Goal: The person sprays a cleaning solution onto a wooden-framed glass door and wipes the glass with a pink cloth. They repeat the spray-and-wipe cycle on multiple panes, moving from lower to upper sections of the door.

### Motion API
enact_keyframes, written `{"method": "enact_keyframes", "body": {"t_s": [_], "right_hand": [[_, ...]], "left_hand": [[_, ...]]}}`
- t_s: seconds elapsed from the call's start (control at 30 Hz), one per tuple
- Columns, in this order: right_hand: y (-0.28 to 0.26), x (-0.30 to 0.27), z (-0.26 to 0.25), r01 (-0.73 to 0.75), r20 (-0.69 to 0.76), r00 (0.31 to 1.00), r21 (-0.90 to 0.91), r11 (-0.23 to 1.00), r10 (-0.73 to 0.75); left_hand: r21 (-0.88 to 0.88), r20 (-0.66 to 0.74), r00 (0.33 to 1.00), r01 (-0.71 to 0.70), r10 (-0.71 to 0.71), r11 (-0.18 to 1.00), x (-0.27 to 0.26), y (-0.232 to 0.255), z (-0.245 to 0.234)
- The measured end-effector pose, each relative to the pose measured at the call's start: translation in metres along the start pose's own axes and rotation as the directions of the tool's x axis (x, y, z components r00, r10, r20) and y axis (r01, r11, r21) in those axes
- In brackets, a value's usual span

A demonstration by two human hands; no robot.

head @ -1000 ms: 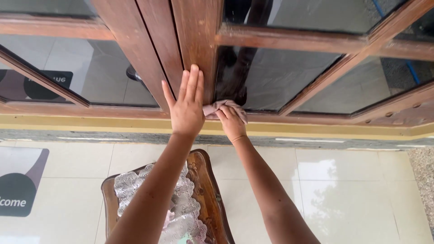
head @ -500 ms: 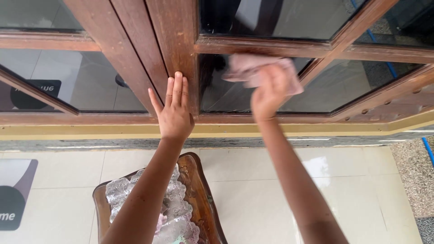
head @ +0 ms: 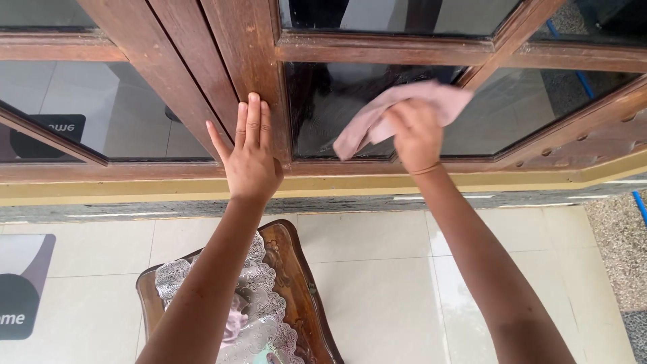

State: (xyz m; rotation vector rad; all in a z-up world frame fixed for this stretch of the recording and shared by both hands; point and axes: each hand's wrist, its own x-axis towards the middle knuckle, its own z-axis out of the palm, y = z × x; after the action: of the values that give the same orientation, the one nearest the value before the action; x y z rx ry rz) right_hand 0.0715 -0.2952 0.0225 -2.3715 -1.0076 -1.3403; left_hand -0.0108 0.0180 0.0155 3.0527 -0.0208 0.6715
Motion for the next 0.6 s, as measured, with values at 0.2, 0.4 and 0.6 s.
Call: {"method": "enact_keyframes", "body": {"t_s": [0.2,0.4,0.6], "right_hand": [[-0.007,-0.044,0.058,-0.244,-0.107,0.967,-0.104,0.964,0.233],[-0.089,-0.135,0.183,-0.178,0.103,0.979,0.002,0.984,0.176],[-0.089,-0.125,0.158,0.220,0.443,0.878,-0.036,0.975,-0.182]], "left_hand": [[-0.050,-0.006,1.000,0.012,-0.013,0.999,0.001,0.003,0.001],[-0.039,-0.074,0.997,0.015,-0.018,0.999,-0.001,0.006,0.016],[-0.049,-0.077,0.997,0.016,-0.020,0.999,0.002,0.007,0.016]]}}
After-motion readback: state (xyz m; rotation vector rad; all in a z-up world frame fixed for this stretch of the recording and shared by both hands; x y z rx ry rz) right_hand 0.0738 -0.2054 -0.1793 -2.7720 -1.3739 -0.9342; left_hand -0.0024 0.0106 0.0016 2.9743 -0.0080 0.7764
